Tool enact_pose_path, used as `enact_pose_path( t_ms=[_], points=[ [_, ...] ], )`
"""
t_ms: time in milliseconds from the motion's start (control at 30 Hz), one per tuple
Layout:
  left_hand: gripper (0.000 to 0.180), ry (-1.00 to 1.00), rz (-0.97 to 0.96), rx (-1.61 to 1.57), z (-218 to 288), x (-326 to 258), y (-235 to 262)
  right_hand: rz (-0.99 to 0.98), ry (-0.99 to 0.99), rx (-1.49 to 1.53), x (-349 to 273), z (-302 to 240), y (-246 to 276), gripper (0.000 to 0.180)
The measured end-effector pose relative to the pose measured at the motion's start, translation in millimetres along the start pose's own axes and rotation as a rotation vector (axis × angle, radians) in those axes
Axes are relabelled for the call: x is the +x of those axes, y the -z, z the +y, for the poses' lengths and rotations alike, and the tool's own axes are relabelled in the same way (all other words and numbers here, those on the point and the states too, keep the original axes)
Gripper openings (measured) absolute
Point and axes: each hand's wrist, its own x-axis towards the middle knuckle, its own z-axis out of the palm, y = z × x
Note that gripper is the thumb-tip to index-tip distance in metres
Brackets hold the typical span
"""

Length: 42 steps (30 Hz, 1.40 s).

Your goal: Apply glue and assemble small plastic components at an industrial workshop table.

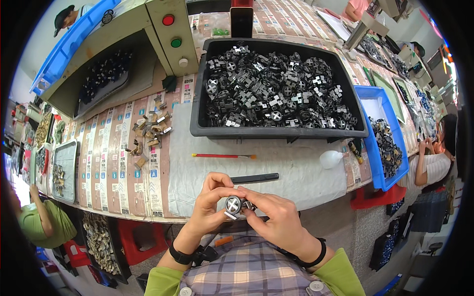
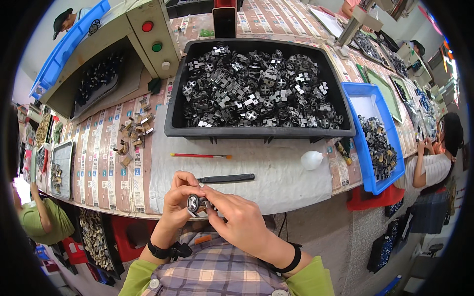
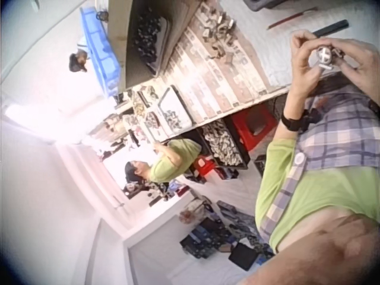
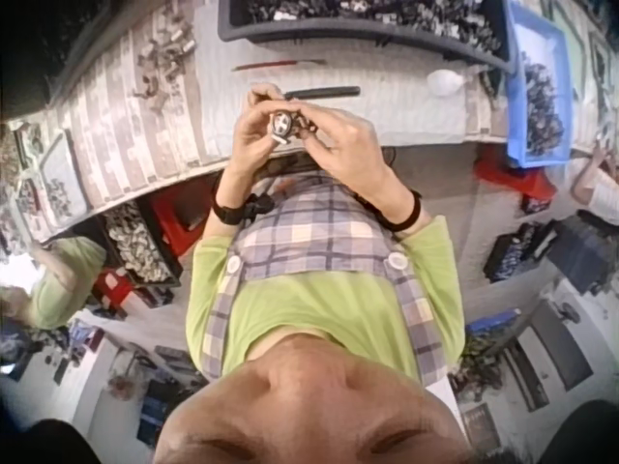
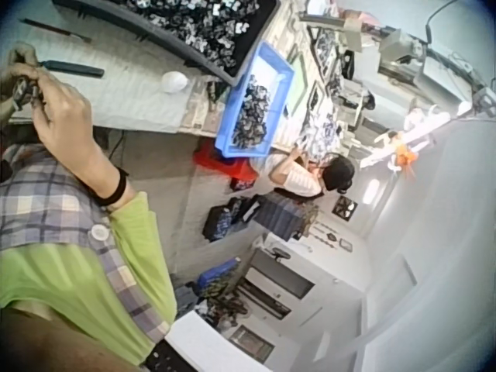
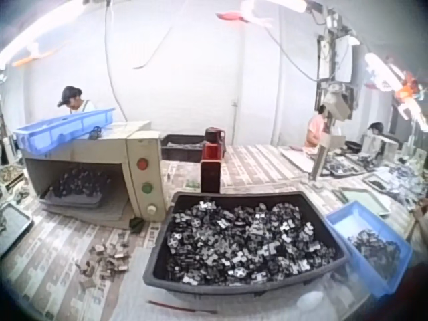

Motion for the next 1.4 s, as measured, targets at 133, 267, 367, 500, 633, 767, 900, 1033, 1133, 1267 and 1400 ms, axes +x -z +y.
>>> enact_pose_path(
  t_ms=[133, 267, 367, 500, 633, 767, 900, 1033, 1133, 1267, 1400],
  points=[
    [0.023, 0.036, -0.025, -0.07, 2, 1, 1, 0.033, 0.013, 0.009, -1, -3, 2, 0.03],
    [0.022, 0.055, -0.061, -0.13, -3, 1, 2, 0.052, 0.023, -0.023, -3, -5, 2, 0.031],
    [0.024, 0.097, -0.052, -0.134, -2, 1, -2, 0.02, -0.041, 0.021, -2, -1, 4, 0.03],
    [0.025, 0.141, -0.113, -0.096, 6, 7, 3, -0.13, -0.464, 0.689, -3, 17, 1, 0.029],
    [0.025, 0.232, -0.12, -0.129, 3, 8, 5, -0.275, -0.578, 1.078, 5, 26, 8, 0.031],
    [0.022, 0.326, -0.065, -0.123, 9, 8, 0, -0.289, -0.619, 1.106, 6, 27, 8, 0.03],
    [0.023, 0.382, -0.037, -0.136, 11, 8, -5, -0.238, -0.59, 1.155, 3, 33, 2, 0.029],
    [0.021, 0.405, -0.056, -0.144, 12, 9, -6, -0.2, -0.558, 1.141, 1, 37, -1, 0.028],
    [0.021, 0.358, -0.054, -0.086, 11, 10, -7, -0.175, -0.519, 1.152, 0, 38, -3, 0.027],
    [0.022, 0.411, -0.043, -0.104, 5, 5, -7, -0.162, -0.519, 1.105, -2, 41, -6, 0.027],
    [0.024, 0.518, -0.037, -0.233, -3, 2, -5, -0.203, -0.619, 1.074, -2, 45, -8, 0.028]
  ],
)
